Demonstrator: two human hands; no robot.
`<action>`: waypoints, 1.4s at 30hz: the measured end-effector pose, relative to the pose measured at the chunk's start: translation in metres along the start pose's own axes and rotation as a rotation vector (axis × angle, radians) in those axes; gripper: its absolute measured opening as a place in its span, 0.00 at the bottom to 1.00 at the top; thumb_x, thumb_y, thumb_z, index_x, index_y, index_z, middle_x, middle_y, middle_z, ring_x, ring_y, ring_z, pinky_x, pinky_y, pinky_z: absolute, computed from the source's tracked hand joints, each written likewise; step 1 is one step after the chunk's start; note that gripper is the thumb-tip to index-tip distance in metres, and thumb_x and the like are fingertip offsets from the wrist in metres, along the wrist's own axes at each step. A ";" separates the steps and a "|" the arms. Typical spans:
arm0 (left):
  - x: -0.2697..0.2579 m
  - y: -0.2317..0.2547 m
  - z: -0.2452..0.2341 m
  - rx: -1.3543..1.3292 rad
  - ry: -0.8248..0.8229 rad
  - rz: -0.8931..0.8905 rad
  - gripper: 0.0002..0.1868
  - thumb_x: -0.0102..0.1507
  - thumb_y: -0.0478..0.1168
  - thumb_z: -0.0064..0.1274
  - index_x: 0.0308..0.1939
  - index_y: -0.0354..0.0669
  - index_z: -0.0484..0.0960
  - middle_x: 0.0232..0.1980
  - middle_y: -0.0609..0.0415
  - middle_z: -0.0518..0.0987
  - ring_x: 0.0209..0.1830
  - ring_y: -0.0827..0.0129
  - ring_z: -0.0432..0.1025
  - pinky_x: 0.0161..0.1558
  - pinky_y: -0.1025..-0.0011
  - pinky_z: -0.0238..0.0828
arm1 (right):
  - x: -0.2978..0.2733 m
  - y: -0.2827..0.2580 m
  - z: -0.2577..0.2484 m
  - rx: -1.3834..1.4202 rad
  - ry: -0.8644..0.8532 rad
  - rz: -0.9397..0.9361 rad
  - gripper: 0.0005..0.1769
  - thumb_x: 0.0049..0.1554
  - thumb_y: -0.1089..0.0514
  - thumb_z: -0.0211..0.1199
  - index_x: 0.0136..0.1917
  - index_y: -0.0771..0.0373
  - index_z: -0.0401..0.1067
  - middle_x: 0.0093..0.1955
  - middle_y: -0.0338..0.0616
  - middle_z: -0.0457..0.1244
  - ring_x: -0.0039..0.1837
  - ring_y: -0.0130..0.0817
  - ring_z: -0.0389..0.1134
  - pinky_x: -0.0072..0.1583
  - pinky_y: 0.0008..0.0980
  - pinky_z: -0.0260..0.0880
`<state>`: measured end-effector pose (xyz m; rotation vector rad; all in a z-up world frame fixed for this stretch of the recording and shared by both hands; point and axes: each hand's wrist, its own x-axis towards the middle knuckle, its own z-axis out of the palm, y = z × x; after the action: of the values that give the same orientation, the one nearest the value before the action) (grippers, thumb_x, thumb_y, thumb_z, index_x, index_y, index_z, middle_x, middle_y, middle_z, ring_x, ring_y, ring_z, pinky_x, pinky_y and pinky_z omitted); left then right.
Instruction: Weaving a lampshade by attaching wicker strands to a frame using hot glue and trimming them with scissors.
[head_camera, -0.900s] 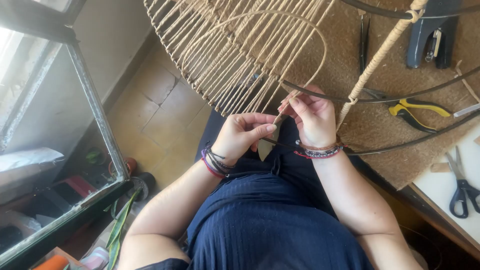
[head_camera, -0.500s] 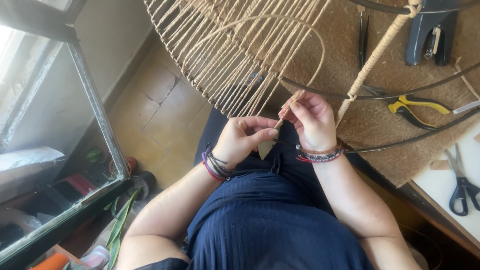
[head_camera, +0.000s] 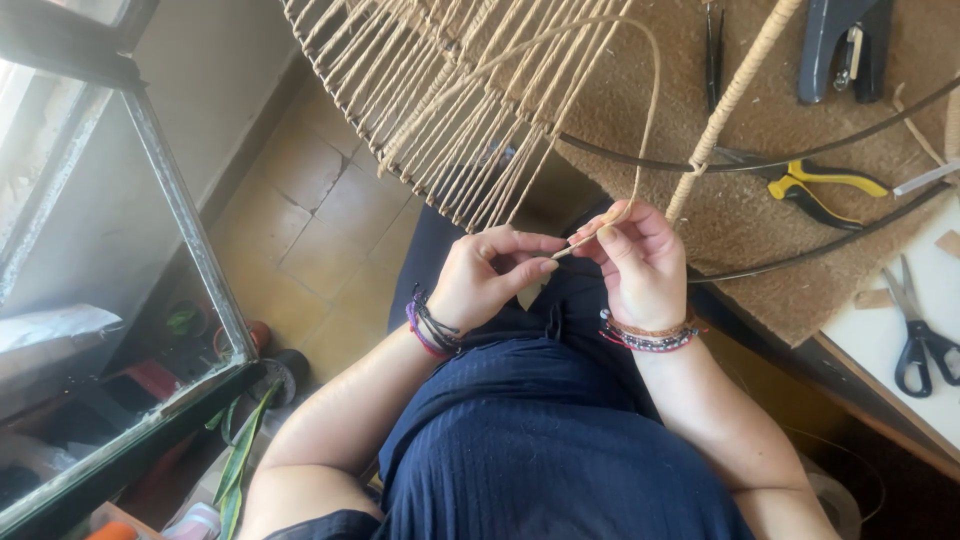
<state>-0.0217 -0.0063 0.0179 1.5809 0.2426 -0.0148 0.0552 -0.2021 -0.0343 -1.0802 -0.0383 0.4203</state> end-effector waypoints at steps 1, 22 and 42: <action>0.001 0.000 -0.001 -0.001 -0.004 0.005 0.12 0.60 0.44 0.67 0.46 0.47 0.90 0.28 0.55 0.83 0.26 0.79 0.73 0.30 0.81 0.75 | 0.000 0.000 0.000 -0.002 0.002 -0.006 0.09 0.63 0.67 0.61 0.55 0.70 0.65 0.47 0.63 0.67 0.52 0.49 0.75 0.53 0.45 0.83; 0.006 -0.017 0.005 0.005 0.032 0.095 0.09 0.59 0.44 0.67 0.43 0.51 0.90 0.27 0.59 0.81 0.23 0.79 0.71 0.27 0.82 0.69 | -0.013 -0.008 0.019 -0.253 0.044 -0.034 0.08 0.60 0.66 0.66 0.51 0.74 0.74 0.46 0.61 0.70 0.50 0.44 0.76 0.52 0.41 0.81; 0.009 -0.012 0.010 0.066 0.047 0.097 0.07 0.59 0.41 0.66 0.41 0.48 0.90 0.26 0.55 0.81 0.21 0.77 0.71 0.24 0.81 0.70 | -0.022 -0.029 0.029 -0.700 0.061 -0.054 0.04 0.60 0.64 0.71 0.48 0.68 0.80 0.47 0.48 0.73 0.46 0.33 0.75 0.49 0.32 0.80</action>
<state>-0.0140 -0.0149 0.0043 1.6586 0.2033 0.0910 0.0377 -0.1973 0.0084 -1.7765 -0.1697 0.3294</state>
